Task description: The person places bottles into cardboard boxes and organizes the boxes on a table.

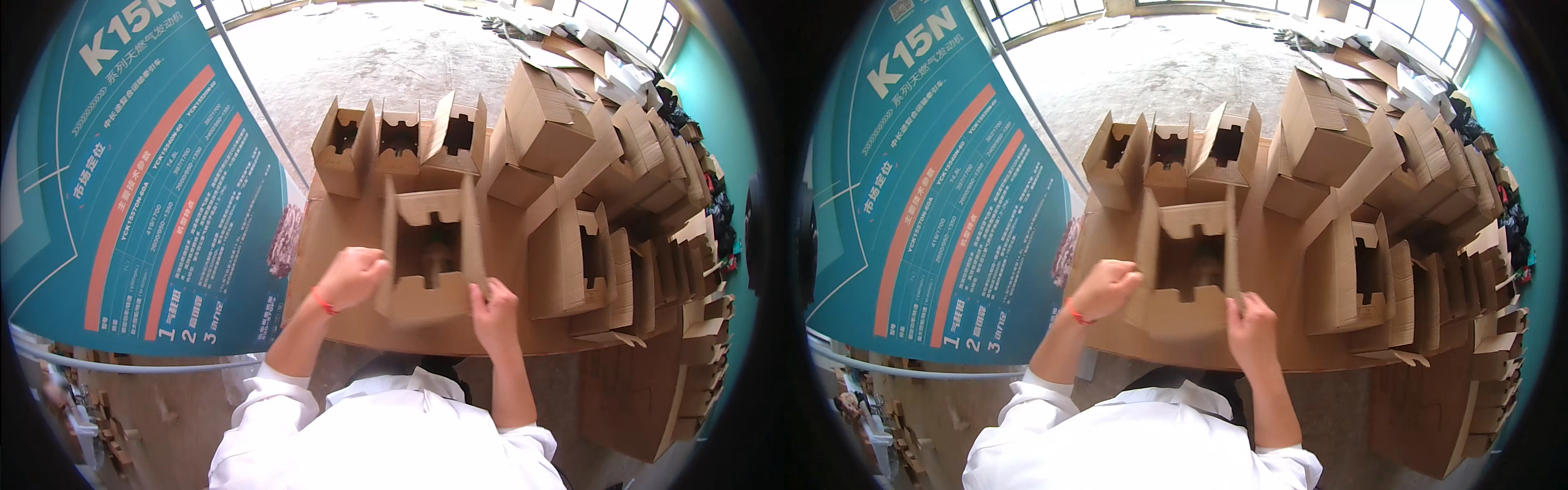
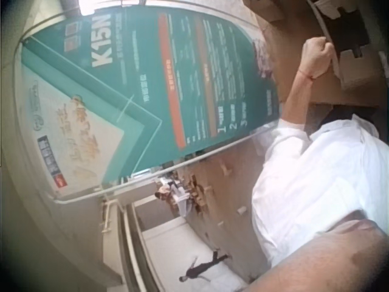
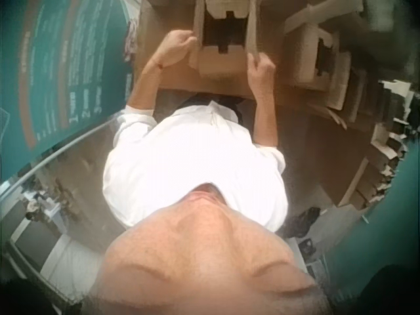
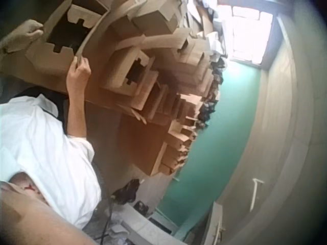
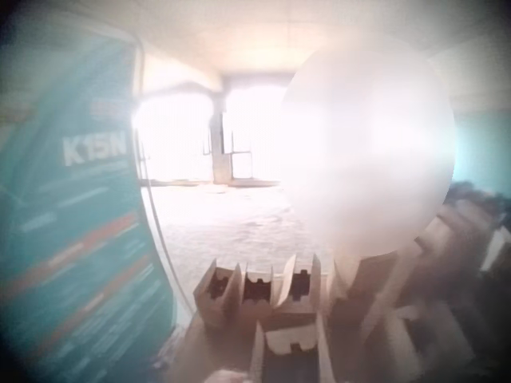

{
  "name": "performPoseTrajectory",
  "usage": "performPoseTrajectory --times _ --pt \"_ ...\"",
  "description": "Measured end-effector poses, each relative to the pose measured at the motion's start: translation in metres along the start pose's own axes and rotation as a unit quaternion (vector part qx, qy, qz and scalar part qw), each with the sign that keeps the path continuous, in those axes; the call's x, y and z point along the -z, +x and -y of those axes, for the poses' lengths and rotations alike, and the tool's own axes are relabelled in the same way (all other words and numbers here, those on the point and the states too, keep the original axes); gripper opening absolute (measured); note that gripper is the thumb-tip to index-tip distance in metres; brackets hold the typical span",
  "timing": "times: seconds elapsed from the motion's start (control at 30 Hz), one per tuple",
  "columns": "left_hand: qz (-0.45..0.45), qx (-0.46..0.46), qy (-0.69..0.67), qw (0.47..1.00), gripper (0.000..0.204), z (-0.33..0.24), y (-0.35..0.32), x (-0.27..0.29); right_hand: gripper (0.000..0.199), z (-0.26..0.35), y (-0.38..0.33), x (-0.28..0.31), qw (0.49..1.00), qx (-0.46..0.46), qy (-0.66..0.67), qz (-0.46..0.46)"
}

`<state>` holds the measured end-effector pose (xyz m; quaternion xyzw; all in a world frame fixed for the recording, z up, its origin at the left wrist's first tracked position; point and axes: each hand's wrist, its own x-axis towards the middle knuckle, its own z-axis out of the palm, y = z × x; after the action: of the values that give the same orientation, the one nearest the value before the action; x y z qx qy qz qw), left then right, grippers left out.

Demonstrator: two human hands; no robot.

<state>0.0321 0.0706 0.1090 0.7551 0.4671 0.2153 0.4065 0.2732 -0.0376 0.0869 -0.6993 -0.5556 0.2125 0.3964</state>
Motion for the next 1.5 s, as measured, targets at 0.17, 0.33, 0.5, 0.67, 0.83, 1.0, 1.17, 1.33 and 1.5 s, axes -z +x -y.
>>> performPoseTrajectory --times 0.17,0.33,0.5,0.67,0.83,1.0,1.17,1.33,1.5 --pt "-0.075 0.024 0.111 0.991 0.030 0.047 -0.021 0.071 0.026 0.037 0.022 -0.081 0.984 0.159 0.044 0.060" --pt "-0.178 -0.014 0.202 0.963 0.031 0.084 -0.018 0.117 0.039 0.056 0.048 -0.146 0.970 0.233 0.029 0.069" --pt "-0.205 0.135 0.250 0.937 0.032 0.089 -0.020 0.106 0.046 0.054 0.045 -0.152 0.954 0.268 -0.023 0.130" --pt "-0.217 0.004 0.231 0.948 0.081 0.102 -0.038 0.053 0.047 0.013 0.045 -0.074 0.974 0.219 -0.060 0.018" --pt "-0.124 0.047 0.408 0.903 0.099 0.090 -0.045 0.009 0.053 -0.058 0.058 0.045 0.934 0.066 -0.274 -0.220" --pt "-0.165 0.037 0.351 0.921 0.095 0.095 -0.037 0.007 0.071 -0.109 0.040 0.129 0.945 -0.163 -0.230 -0.167" --pt "-0.176 0.029 0.361 0.916 0.095 0.091 -0.036 0.003 0.027 -0.148 0.042 0.153 0.981 -0.144 -0.102 -0.086" --pt "-0.200 0.022 0.358 0.912 0.097 0.095 -0.040 -0.003 0.030 -0.083 0.048 0.092 0.992 -0.026 -0.110 -0.059" --pt "-0.215 0.021 0.356 0.909 0.099 0.085 -0.041 -0.008 0.025 -0.022 0.046 0.012 0.998 0.053 -0.021 0.004"
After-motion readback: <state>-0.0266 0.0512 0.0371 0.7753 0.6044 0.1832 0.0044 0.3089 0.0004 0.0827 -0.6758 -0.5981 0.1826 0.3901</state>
